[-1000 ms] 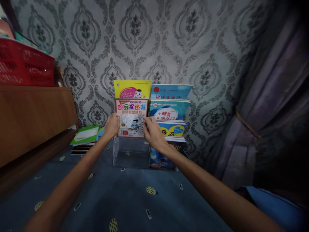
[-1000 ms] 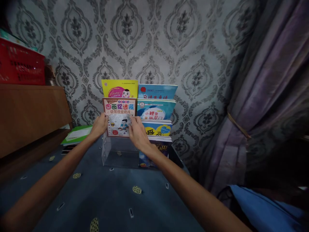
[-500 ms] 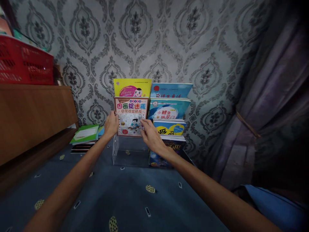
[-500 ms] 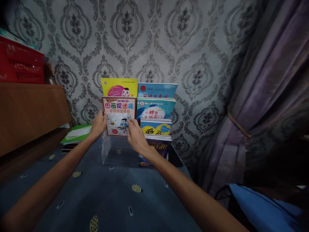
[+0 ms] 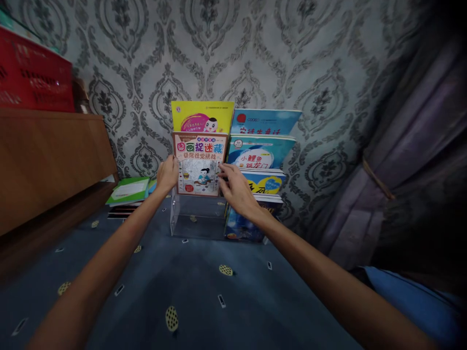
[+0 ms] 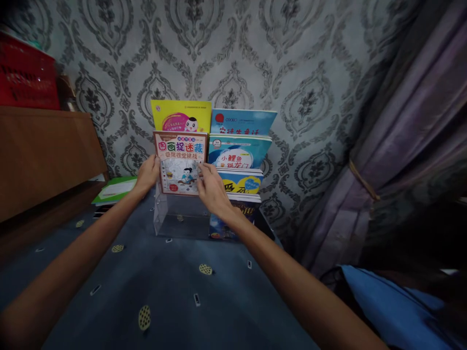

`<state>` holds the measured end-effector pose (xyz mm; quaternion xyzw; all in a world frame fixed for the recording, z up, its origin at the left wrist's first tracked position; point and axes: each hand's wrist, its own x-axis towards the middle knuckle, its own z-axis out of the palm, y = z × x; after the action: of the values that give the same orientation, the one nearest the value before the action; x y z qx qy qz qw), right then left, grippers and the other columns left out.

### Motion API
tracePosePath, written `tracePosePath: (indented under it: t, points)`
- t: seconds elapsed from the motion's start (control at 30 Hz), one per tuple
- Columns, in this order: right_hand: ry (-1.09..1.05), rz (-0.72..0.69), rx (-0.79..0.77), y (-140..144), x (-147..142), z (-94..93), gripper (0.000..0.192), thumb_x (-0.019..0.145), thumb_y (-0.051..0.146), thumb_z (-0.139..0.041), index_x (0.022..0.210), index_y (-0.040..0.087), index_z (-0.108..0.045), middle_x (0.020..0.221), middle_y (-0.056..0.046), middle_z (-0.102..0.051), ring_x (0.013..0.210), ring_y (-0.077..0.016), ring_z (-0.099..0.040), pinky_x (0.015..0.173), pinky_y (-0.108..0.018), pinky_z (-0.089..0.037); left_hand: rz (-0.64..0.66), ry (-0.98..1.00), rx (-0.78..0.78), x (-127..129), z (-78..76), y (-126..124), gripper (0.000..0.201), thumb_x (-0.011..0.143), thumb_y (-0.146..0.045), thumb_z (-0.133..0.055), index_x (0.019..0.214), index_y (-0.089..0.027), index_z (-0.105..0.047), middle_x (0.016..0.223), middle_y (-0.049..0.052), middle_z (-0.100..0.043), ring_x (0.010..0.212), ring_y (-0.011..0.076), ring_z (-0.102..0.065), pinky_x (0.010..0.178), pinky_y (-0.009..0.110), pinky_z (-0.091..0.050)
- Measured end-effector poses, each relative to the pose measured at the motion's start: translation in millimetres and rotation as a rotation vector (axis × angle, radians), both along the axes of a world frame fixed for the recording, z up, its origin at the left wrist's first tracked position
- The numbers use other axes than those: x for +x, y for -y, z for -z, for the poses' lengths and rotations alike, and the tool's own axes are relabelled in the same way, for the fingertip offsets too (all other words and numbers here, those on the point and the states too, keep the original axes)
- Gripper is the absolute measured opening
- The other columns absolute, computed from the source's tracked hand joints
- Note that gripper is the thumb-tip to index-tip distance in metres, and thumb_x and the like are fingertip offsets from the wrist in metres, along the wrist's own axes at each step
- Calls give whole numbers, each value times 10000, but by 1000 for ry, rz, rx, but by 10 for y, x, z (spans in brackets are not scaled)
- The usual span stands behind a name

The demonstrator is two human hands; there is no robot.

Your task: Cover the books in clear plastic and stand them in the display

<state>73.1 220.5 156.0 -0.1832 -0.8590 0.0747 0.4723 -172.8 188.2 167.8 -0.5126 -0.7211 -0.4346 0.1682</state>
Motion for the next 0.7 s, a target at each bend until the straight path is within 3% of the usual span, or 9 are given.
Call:
tracePosePath:
  t: [0.27,0.7]
  points:
    - [4,33,-2,33,58,-27,449,923,149,-458,1359,202,-551,1314,-158,-578,979,-239,-677,939,-489,-564,35,12,45,17,25,25,298,1024,-292,-304,941,-200,-575,1012,137,-708,1006,298,-658,906,391,-479]
    - [18,11,-36,80,10,-10,443,924,157,-446,1356,169,-544,1339,-181,-554,1020,-256,-663,921,-465,-562,114,42,121,-8,96,98,256,1026,-323,-330,1074,-193,-545,1075,132,-693,1065,293,-655,952,419,-489]
